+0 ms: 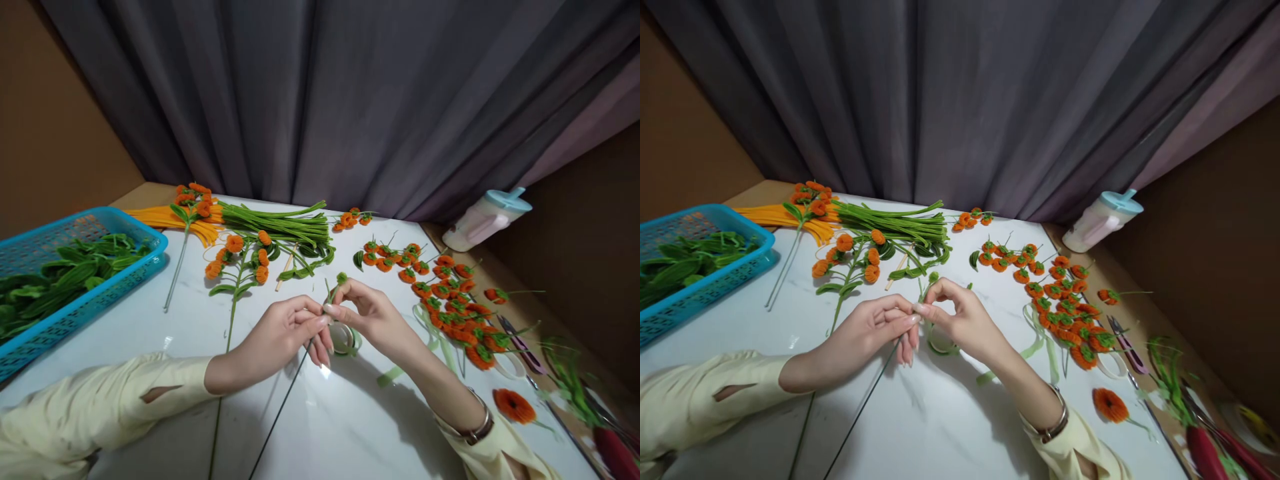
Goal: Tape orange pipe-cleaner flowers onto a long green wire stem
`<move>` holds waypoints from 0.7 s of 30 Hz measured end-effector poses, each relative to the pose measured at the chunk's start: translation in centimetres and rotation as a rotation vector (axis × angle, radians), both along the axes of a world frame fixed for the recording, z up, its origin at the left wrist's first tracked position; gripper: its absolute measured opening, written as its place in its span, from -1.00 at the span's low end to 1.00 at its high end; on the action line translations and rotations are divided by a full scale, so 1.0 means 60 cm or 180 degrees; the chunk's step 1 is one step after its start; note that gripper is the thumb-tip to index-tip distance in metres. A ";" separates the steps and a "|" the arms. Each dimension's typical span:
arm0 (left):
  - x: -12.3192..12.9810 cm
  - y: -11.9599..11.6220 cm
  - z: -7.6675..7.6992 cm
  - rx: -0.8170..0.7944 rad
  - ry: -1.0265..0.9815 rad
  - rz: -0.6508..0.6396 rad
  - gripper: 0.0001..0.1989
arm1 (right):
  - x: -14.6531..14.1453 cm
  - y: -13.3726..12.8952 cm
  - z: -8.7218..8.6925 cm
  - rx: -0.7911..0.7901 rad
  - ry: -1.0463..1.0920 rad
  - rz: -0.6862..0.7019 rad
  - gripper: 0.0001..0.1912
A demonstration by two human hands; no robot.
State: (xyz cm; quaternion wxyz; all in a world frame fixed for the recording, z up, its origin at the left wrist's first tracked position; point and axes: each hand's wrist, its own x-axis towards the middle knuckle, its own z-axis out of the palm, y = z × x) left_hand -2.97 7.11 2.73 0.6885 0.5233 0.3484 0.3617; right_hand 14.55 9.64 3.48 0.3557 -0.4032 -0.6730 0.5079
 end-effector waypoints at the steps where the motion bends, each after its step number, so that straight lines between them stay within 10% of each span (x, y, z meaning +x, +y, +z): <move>1: 0.000 0.001 0.000 0.0014 -0.0015 0.0027 -0.85 | -0.001 0.000 0.001 -0.0002 0.0010 -0.0030 -0.78; 12: 0.001 0.001 0.002 -0.0057 -0.0087 0.0071 -0.84 | 0.028 0.022 0.010 0.0401 -0.0490 -0.0577 -0.79; 21: -0.002 0.001 0.005 -0.0109 -0.0149 0.0063 -0.81 | 0.246 -0.003 0.084 0.0453 -0.1482 -0.1967 -0.67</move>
